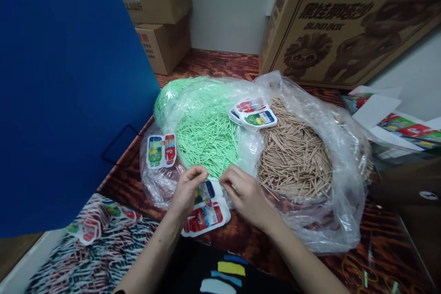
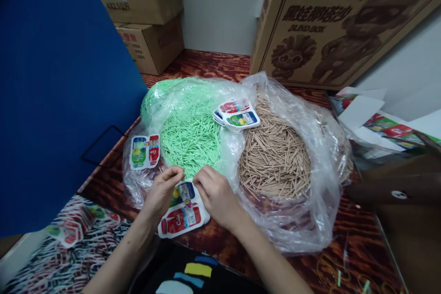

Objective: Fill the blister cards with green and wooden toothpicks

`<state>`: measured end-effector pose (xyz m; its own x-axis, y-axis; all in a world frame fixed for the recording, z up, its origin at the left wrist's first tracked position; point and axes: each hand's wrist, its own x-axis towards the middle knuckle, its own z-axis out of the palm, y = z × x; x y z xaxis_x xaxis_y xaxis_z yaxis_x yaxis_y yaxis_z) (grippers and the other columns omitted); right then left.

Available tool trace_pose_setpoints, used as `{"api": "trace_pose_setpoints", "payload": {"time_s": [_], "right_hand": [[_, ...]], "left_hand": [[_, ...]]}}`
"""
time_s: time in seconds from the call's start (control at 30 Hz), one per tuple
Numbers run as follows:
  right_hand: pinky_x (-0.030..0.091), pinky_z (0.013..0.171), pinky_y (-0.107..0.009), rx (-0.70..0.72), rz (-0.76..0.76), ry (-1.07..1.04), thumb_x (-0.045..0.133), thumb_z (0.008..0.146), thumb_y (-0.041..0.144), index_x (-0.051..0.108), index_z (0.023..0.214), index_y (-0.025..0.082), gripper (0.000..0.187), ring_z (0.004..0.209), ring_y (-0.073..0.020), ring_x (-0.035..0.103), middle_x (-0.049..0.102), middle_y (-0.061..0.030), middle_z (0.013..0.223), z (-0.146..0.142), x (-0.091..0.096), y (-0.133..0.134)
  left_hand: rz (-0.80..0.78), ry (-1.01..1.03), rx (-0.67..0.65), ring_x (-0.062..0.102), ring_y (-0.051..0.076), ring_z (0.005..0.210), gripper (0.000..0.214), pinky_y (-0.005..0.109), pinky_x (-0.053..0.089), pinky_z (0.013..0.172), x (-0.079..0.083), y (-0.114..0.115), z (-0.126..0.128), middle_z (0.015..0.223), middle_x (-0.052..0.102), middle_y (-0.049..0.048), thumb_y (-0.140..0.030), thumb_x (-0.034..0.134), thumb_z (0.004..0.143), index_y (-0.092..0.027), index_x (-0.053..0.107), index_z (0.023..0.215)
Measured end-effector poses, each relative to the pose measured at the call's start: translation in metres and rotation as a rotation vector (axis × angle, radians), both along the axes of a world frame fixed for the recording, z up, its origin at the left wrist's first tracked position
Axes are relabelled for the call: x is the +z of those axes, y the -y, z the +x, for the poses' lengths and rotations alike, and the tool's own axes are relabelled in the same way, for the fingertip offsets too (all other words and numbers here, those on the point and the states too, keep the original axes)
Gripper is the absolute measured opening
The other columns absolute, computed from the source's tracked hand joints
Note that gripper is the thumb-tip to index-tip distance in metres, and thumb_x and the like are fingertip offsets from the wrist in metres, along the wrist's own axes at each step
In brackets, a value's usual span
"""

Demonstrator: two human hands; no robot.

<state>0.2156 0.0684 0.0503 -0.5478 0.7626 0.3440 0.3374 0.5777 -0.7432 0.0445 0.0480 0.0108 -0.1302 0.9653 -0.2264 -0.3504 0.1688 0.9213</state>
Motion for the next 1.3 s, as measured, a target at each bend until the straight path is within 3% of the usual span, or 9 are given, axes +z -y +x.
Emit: {"api": "trace_pose_setpoints", "payload": {"time_s": [0.23, 0.37, 0.47, 0.67, 0.8, 0.87, 0.97, 1.17, 1.3], "right_hand": [[0.042, 0.07, -0.028, -0.149, -0.088, -0.093, 0.046, 0.089, 0.011, 0.054, 0.089, 0.019, 0.011, 0.077, -0.0155, 0.052, 0.052, -0.0024, 0.082, 0.015, -0.006, 0.002], [0.044, 0.071, -0.029, -0.411, -0.182, -0.154, 0.047, 0.09, 0.02, 0.057, 0.097, 0.02, 0.012, 0.08, -0.0165, 0.056, 0.055, -0.0027, 0.087, 0.031, -0.015, -0.006], [0.045, 0.069, -0.029, -0.553, -0.158, -0.187, 0.047, 0.09, 0.023, 0.058, 0.095, 0.02, 0.012, 0.078, -0.0173, 0.058, 0.057, -0.0032, 0.087, 0.031, -0.019, -0.019], [0.043, 0.081, -0.032, -0.492, 0.091, 0.093, 0.041, 0.09, 0.014, 0.061, 0.094, 0.016, 0.02, 0.088, -0.0202, 0.057, 0.059, -0.0076, 0.091, 0.008, -0.03, -0.045], [0.04, 0.078, -0.029, -0.414, 0.123, 0.383, 0.041, 0.091, 0.011, 0.062, 0.096, 0.015, 0.022, 0.088, -0.0196, 0.056, 0.06, -0.0083, 0.091, 0.003, -0.042, -0.047], [0.039, 0.076, -0.029, -0.375, 0.133, 0.572, 0.043, 0.091, 0.011, 0.063, 0.091, 0.016, 0.021, 0.087, -0.0198, 0.054, 0.061, -0.0081, 0.088, 0.003, -0.047, -0.043], [0.036, 0.072, -0.031, -0.347, 0.147, 0.81, 0.048, 0.09, 0.013, 0.064, 0.082, 0.016, 0.018, 0.084, -0.0208, 0.053, 0.061, -0.0089, 0.087, 0.001, -0.05, -0.038], [0.035, 0.075, -0.036, -0.39, 0.138, 0.865, 0.059, 0.087, 0.037, 0.065, 0.085, 0.012, 0.026, 0.09, -0.0258, 0.05, 0.06, -0.0138, 0.091, -0.021, -0.048, -0.036], [0.035, 0.076, -0.039, -0.369, 0.136, 0.882, 0.06, 0.085, 0.026, 0.064, 0.093, 0.007, 0.021, 0.092, -0.0283, 0.048, 0.059, -0.018, 0.096, -0.037, -0.049, -0.04]], "left_hand": [[-0.03, -0.209, 0.068, 0.046, 0.015, 0.069, 0.032, 0.025, 0.039, 0.068, 0.006, 0.04, -0.055, 0.067, 0.05, 0.0002, -0.043, 0.061, 0.078, -0.017, 0.052, 0.062], [-0.27, -0.517, -0.226, 0.038, 0.013, 0.058, 0.042, 0.024, 0.033, 0.056, -0.007, 0.078, -0.086, 0.057, 0.041, -0.0025, -0.051, 0.057, 0.078, -0.018, 0.043, 0.054], [-0.33, -0.71, -0.423, 0.036, 0.012, 0.056, 0.046, 0.024, 0.03, 0.054, -0.021, 0.098, -0.095, 0.056, 0.039, -0.0031, -0.054, 0.058, 0.073, -0.019, 0.038, 0.051], [-0.342, -0.729, -0.625, 0.04, 0.014, 0.058, 0.038, 0.024, 0.033, 0.056, -0.038, 0.119, -0.102, 0.058, 0.043, -0.0026, -0.05, 0.056, 0.07, -0.02, 0.041, 0.053], [-0.545, -0.723, -0.632, 0.045, 0.015, 0.053, 0.026, 0.025, 0.035, 0.053, -0.061, 0.135, -0.108, 0.053, 0.046, -0.0027, -0.042, 0.053, 0.069, -0.02, 0.048, 0.058], [-0.574, -0.752, -0.582, 0.053, 0.018, 0.06, 0.018, 0.026, 0.04, 0.058, -0.076, 0.141, -0.109, 0.057, 0.055, -0.0009, -0.037, 0.055, 0.068, -0.02, 0.058, 0.067], [-0.556, -0.766, -0.519, 0.06, 0.024, 0.074, 0.024, 0.03, 0.045, 0.068, -0.091, 0.14, -0.109, 0.067, 0.066, 0.002, -0.032, 0.056, 0.067, -0.019, 0.066, 0.084], [-0.459, -0.884, -0.508, 0.064, 0.03, 0.097, 0.028, 0.036, 0.045, 0.086, -0.095, 0.123, -0.101, 0.095, 0.074, 0.0099, -0.022, 0.047, 0.071, -0.016, 0.071, 0.084], [-0.489, -1.023, -0.412, 0.062, 0.031, 0.108, 0.033, 0.036, 0.044, 0.092, -0.103, 0.115, -0.095, 0.111, 0.07, 0.0143, -0.017, 0.044, 0.073, -0.015, 0.071, 0.092]]}}
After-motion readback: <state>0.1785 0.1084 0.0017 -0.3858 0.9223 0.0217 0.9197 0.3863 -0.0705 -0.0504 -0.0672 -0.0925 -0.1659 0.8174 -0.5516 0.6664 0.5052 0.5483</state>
